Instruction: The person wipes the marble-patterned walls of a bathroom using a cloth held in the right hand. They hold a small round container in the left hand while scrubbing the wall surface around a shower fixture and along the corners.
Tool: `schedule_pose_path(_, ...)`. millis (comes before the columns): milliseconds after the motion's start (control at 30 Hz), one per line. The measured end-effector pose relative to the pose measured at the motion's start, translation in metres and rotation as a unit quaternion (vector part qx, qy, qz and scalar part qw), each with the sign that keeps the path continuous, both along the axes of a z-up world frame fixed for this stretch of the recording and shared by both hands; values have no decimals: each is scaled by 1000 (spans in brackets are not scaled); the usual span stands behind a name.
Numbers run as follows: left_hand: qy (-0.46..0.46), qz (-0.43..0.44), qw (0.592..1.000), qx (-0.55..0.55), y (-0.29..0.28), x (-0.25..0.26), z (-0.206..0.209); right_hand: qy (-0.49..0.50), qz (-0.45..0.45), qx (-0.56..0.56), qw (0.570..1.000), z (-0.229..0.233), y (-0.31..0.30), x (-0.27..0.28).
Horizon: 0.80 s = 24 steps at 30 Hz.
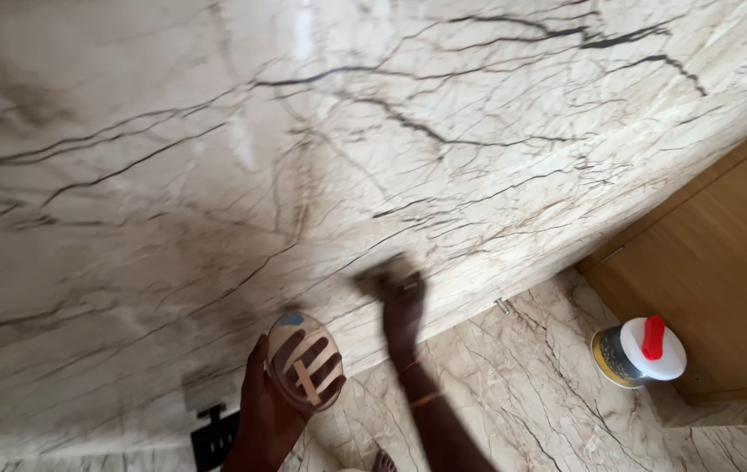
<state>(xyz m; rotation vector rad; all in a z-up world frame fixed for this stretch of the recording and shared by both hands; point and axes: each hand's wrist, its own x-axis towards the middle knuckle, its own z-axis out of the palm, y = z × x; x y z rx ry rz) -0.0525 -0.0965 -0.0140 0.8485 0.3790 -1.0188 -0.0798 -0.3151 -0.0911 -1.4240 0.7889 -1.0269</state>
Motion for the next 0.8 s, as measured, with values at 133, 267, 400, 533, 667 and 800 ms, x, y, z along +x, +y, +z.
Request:
schedule_pose_path(133,-1,-6,1000,15,-18,-4,-4,-126,106,-70,984,31,21,-1)
schedule_pose_path(267,-17,-8,1000,1,-24,-6,-7,-150,39,-59,986,66,-53,-19)
schedule_pose_path(400,-9,0,1000,18,-29,-13,-12,-74,-62,54,994,31,-71,-24)
schedule_pose_path(533,7,2,1000,9,-46,-17,-16,-20,25,42,999,9,-24,-12)
schedule_pose_path(667,12,10,1000,19,-57,-22,-14,-273,137,-25,952,40,-46,-14)
schedule_pose_path(800,-8,0,1000,4,-56,-20,-14,-175,-9,-33,984,53,-106,-33)
